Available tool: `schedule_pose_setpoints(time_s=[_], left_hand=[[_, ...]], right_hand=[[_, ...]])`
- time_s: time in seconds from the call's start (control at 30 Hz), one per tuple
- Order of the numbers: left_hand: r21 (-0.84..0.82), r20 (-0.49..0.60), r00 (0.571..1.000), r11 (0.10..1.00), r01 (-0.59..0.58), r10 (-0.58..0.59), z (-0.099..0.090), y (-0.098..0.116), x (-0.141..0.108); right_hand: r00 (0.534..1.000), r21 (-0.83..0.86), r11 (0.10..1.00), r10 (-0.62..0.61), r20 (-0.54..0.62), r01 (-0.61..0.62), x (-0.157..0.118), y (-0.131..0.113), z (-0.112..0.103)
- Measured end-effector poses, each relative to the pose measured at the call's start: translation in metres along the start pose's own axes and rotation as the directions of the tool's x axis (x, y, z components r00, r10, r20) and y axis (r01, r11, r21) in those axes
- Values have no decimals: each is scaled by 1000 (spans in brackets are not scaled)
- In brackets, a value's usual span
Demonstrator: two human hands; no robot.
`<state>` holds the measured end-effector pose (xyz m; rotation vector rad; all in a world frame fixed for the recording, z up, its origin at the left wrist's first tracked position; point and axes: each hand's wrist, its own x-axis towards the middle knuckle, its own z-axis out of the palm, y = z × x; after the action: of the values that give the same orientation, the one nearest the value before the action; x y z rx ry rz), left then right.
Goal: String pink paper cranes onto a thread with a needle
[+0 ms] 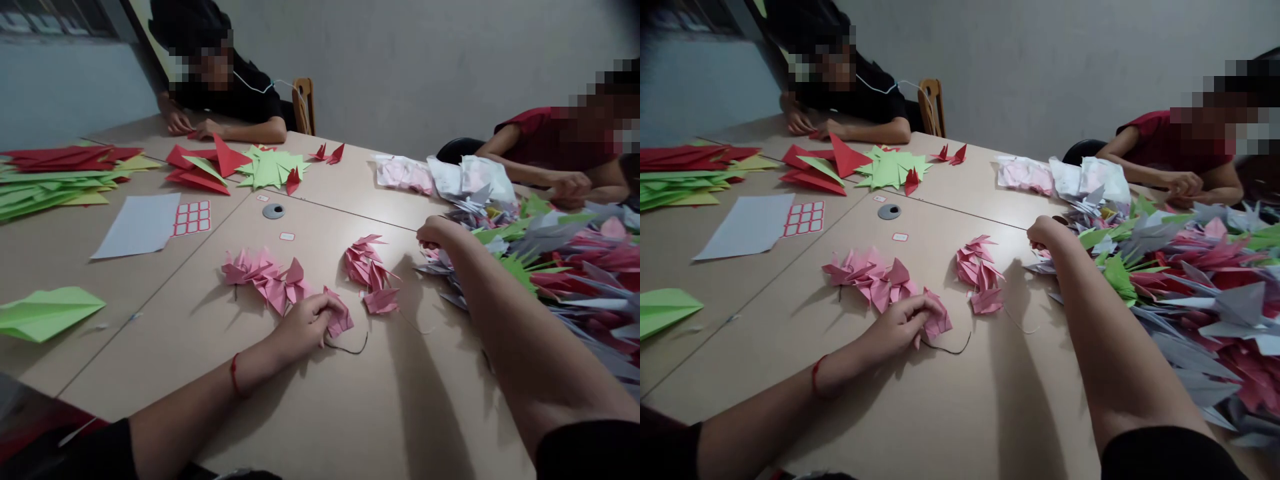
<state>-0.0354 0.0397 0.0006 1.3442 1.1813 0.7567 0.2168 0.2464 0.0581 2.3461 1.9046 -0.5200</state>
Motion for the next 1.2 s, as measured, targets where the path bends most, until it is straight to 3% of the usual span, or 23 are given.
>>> schedule_pose_setpoints(time_s=[0.2, 0.33, 0.43, 0.5, 0.57, 0.6, 0.7, 0.73, 0.8, 0.87, 0.93, 1.03, 1.13, 1.2], left_hand=[[5, -58, 998, 1000, -7, 8, -2, 0, 0], [134, -135, 986, 988, -80, 98, -7, -3, 4], [265, -222, 955, 954, -136, 198, -18, -8, 13], [348, -301, 926, 930, -116, 228, -29, -13, 22], [390, -359, 911, 919, -49, 201, -43, -16, 32], [409, -381, 907, 913, -7, 177, -50, -18, 38], [512, -404, 889, 859, 22, 218, -71, -19, 54], [548, -421, 873, 836, 28, 247, -77, -18, 59], [650, -423, 867, 755, 89, 262, -85, -13, 64], [741, -418, 881, 645, 189, 222, -89, -4, 64], [805, -377, 912, 543, 238, 160, -88, 8, 60], [844, -329, 936, 484, 232, 125, -79, 22, 50], [855, -334, 926, 468, 221, 173, -59, 29, 40], [834, -294, 933, 533, 145, 206, -40, 30, 35]], right_hand=[[996, -83, 994, 74, -47, -78, 13, -8, 16], [963, -47, 999, 3, -269, -17, -21, 4, 19], [855, -21, 995, -97, -509, 101, -68, 20, 29], [678, 2, 914, -299, -671, 405, -104, 29, 48], [563, -16, 731, -539, -627, 682, -140, 34, 77], [544, -12, 656, -636, -548, 755, -157, 35, 94], [404, -110, 505, -787, -466, 856, -195, 34, 143], [406, -121, 493, -811, -421, 861, -203, 33, 154], [365, -131, 448, -839, -403, 884, -211, 31, 166], [344, -111, 444, -808, -479, 889, -208, 33, 163], [387, -44, 520, -687, -616, 853, -196, 35, 150], [559, 184, 698, -357, -748, 692, -168, 35, 129], [779, 407, 763, -196, -596, 503, -140, 26, 122], [837, 425, 775, -233, -496, 467, -131, 18, 126]])
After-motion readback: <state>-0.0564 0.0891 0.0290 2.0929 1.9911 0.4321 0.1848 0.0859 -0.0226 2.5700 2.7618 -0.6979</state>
